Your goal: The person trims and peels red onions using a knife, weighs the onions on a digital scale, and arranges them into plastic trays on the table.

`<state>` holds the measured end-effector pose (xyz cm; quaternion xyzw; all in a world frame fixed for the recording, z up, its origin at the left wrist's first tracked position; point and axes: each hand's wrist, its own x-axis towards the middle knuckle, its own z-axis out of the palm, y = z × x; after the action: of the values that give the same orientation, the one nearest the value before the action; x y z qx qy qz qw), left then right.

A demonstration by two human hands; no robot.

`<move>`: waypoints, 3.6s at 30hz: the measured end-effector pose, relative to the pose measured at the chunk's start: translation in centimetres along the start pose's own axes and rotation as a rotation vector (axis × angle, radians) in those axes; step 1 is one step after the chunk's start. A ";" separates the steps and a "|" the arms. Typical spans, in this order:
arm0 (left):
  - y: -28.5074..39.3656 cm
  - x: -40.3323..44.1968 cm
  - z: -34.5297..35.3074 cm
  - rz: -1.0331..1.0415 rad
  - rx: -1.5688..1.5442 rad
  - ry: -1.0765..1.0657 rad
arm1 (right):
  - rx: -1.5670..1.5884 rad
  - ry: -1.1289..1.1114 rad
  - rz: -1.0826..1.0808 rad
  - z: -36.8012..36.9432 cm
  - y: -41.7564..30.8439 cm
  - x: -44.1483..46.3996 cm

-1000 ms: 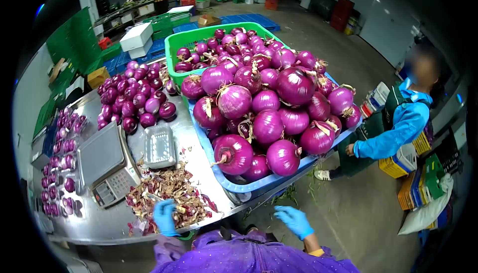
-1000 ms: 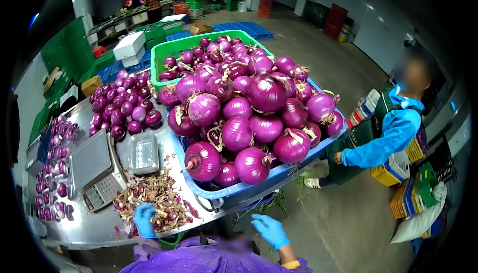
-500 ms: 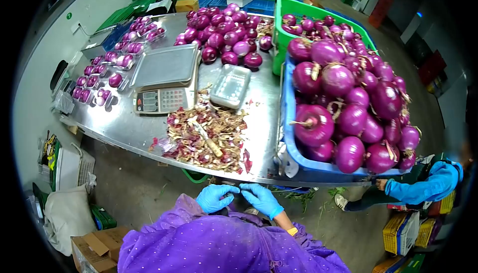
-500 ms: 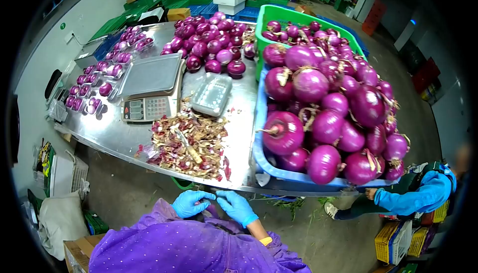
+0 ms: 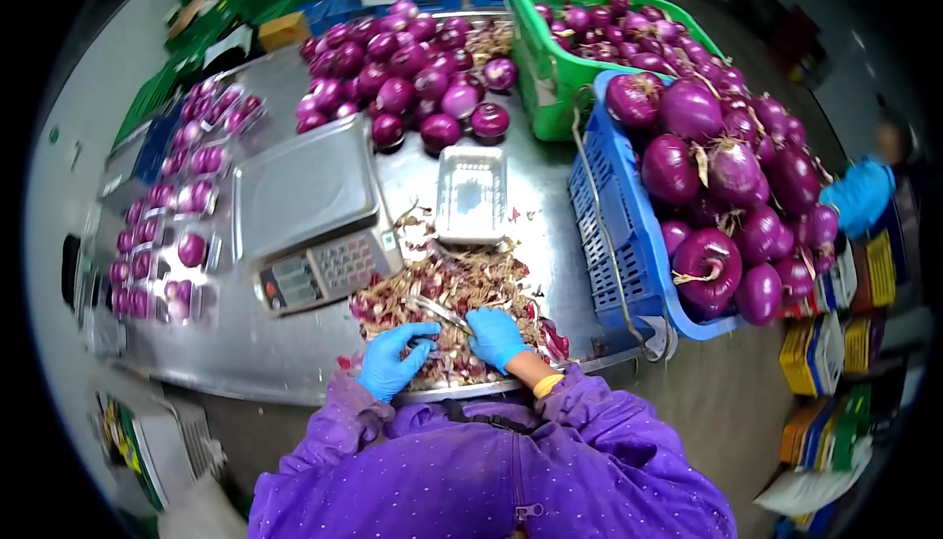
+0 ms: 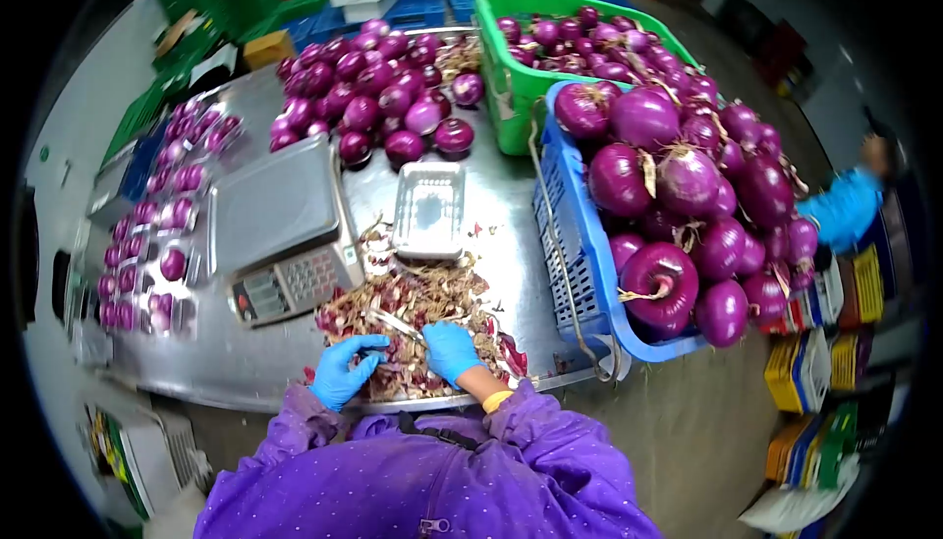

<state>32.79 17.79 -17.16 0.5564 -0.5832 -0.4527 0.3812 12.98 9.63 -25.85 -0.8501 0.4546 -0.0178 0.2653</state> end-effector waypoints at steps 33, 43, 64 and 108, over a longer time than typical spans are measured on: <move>-3.5 19.4 4.3 0.226 0.941 -0.165 | 1.306 0.243 0.700 -2.1 6.3 -11.2; -1.1 19.5 4.6 0.308 0.830 -0.094 | 1.344 0.305 0.722 -2.0 5.6 -11.4; 8.4 19.0 -8.7 0.426 0.152 0.239 | 0.822 0.423 0.526 -2.0 1.9 -11.7; 2.9 6.8 8.7 -0.221 -0.877 -0.045 | 0.232 0.587 0.133 -9.1 -1.0 -9.9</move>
<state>23.05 11.84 -17.45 0.3915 -0.2814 -0.7069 0.5176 5.53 13.85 -15.47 -0.7414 0.5610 -0.2964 0.2186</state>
